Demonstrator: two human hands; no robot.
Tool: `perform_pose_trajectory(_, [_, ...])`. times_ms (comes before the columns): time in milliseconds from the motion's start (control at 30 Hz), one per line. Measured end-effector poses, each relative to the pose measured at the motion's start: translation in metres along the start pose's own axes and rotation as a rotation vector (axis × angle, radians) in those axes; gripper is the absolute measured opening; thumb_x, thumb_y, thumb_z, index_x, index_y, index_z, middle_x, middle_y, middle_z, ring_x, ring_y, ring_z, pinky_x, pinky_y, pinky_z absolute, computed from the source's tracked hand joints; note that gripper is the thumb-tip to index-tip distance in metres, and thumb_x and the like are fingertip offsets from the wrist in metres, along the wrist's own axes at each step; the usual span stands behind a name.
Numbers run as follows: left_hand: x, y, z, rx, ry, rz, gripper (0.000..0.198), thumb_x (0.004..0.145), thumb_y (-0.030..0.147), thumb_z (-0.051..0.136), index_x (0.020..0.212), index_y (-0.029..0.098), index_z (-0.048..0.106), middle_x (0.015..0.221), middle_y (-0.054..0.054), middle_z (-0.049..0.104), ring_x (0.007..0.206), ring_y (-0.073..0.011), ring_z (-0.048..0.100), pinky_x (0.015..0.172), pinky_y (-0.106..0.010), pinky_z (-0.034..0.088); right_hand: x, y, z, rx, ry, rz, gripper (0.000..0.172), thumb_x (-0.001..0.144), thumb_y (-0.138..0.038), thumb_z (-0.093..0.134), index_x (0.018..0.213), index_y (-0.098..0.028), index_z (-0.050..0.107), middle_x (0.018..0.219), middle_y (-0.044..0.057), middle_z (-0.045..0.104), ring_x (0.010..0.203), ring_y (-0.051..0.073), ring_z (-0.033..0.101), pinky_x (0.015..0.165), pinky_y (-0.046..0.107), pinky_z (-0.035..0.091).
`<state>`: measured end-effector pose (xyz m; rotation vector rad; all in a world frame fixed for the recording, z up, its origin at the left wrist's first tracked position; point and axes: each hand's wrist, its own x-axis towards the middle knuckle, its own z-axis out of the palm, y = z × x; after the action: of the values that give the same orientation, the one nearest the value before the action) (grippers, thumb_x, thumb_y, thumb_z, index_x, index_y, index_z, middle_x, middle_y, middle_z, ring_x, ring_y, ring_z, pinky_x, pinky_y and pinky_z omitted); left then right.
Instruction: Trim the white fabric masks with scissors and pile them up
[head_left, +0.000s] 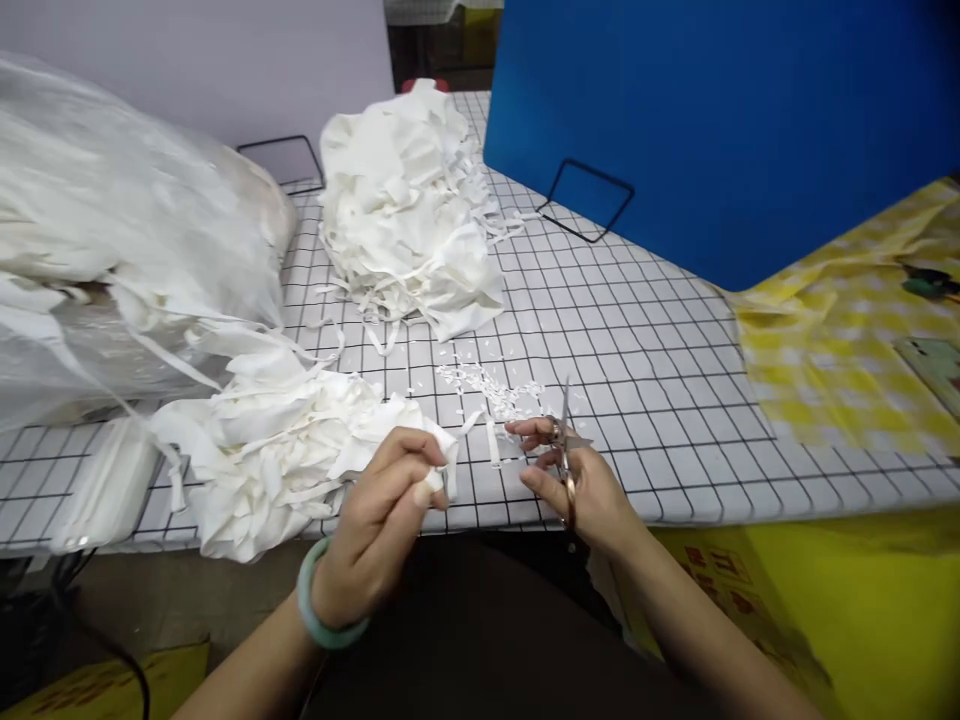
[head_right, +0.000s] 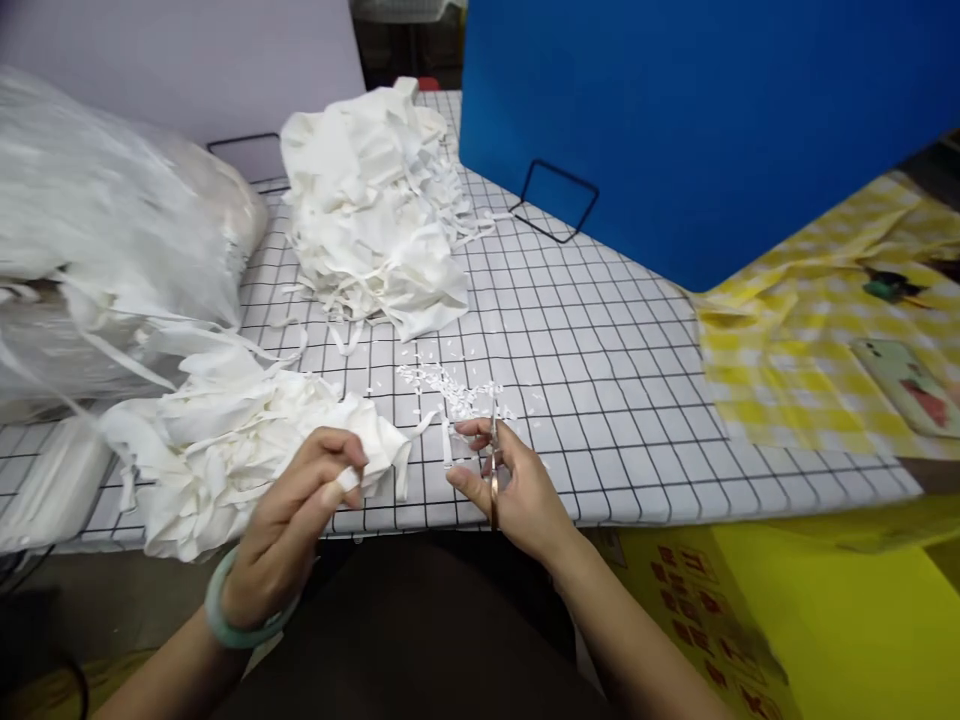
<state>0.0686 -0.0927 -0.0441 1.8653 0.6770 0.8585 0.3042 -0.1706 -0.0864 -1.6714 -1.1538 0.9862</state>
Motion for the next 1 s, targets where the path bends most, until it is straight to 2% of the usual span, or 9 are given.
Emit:
perform_pose_trajectory(167, [-0.043,-0.007,-0.037,0.227,0.370,-0.052,0.030,0.101,0.018,0.044,0.073,0.019,0.052,0.093,-0.007,0.055,0.097,-0.0210,0.053,0.080,-0.033,0.044,0.012,-0.007,0.033,-0.244,0.057,-0.063,0.030,0.082,-0.051,0.072,0.079,-0.023,0.062,0.078,0.004,0.067,0.069,0.020,0.060,0.067,0.035,0.052])
perform_pose_trajectory(267, [-0.057,-0.017,-0.040,0.292,0.469,-0.066,0.023,0.100,0.016,0.047,0.078,0.018,0.054,0.097,-0.006,0.056,0.097,-0.0192,0.054,0.082,-0.031,0.044,0.023,-0.013,0.063,-0.203,-0.107,-0.206,0.028,0.075,-0.037,0.078,0.092,-0.023,0.062,0.098,0.007,0.069,0.090,0.026,0.063,0.079,0.040,0.054])
perform_pose_trajectory(433, [-0.069,-0.017,-0.029,0.361,0.533,0.022,0.010,0.096,0.011,0.051,0.099,0.020,0.056,0.108,-0.007,0.056,0.109,-0.0208,0.057,0.093,-0.034,0.047,0.028,-0.039,0.086,0.005,-0.260,-0.211,0.015,0.079,-0.021,0.063,0.075,-0.023,0.049,0.081,0.003,0.061,0.079,0.021,0.061,0.072,0.036,0.052])
perform_pose_trajectory(500, [-0.073,-0.015,-0.022,0.353,0.525,0.132,0.029,0.093,0.016,0.057,0.121,0.021,0.051,0.118,-0.011,0.056,0.123,-0.0270,0.053,0.100,-0.040,0.047,0.017,-0.053,0.083,0.247,-0.362,-0.202,0.017,0.083,-0.023,0.064,0.078,-0.023,0.048,0.084,0.002,0.060,0.077,0.018,0.060,0.068,0.030,0.051])
perform_pose_trajectory(600, [-0.065,-0.017,-0.009,0.316,0.303,0.171,0.057,0.090,0.016,0.061,0.142,0.020,0.037,0.127,-0.016,0.055,0.128,-0.0311,0.052,0.101,-0.044,0.050,0.006,-0.064,0.078,0.556,-0.460,-0.190,0.024,0.080,-0.023,0.073,0.080,-0.023,0.049,0.084,0.000,0.058,0.076,0.014,0.057,0.067,0.025,0.049])
perform_pose_trajectory(733, [0.002,-0.020,-0.013,0.274,0.231,0.178,0.037,0.091,0.013,0.057,0.126,0.021,0.051,0.109,-0.010,0.062,0.099,-0.0232,0.062,0.082,-0.037,0.056,0.046,-0.074,0.075,0.654,-0.288,-0.212,0.024,0.081,-0.021,0.074,0.084,-0.024,0.051,0.085,-0.002,0.058,0.076,0.013,0.058,0.069,0.026,0.050])
perform_pose_trajectory(867, [0.130,-0.008,-0.053,0.269,0.296,0.317,0.015,0.094,0.017,0.057,0.108,0.021,0.059,0.097,-0.006,0.063,0.086,-0.0191,0.061,0.076,-0.037,0.057,0.147,-0.122,0.047,0.542,0.015,-0.438,0.023,0.078,-0.019,0.074,0.084,-0.025,0.052,0.091,0.000,0.061,0.085,0.016,0.062,0.078,0.031,0.055])
perform_pose_trajectory(933, [0.183,-0.006,-0.078,0.270,0.291,0.255,0.028,0.094,0.014,0.056,0.121,0.022,0.058,0.115,-0.009,0.063,0.101,-0.0216,0.063,0.083,-0.040,0.057,0.195,-0.144,0.029,0.444,0.232,-0.575,0.022,0.080,-0.020,0.071,0.086,-0.025,0.051,0.091,0.000,0.060,0.085,0.016,0.062,0.080,0.034,0.056])
perform_pose_trajectory(1000, [0.203,-0.013,-0.097,0.363,0.276,0.184,0.048,0.088,0.010,0.062,0.133,0.024,0.053,0.135,-0.011,0.056,0.115,-0.0254,0.060,0.090,-0.042,0.056,0.222,-0.148,0.020,0.256,0.363,-0.595,0.023,0.080,-0.021,0.074,0.087,-0.025,0.052,0.092,0.001,0.061,0.085,0.018,0.062,0.079,0.038,0.057])
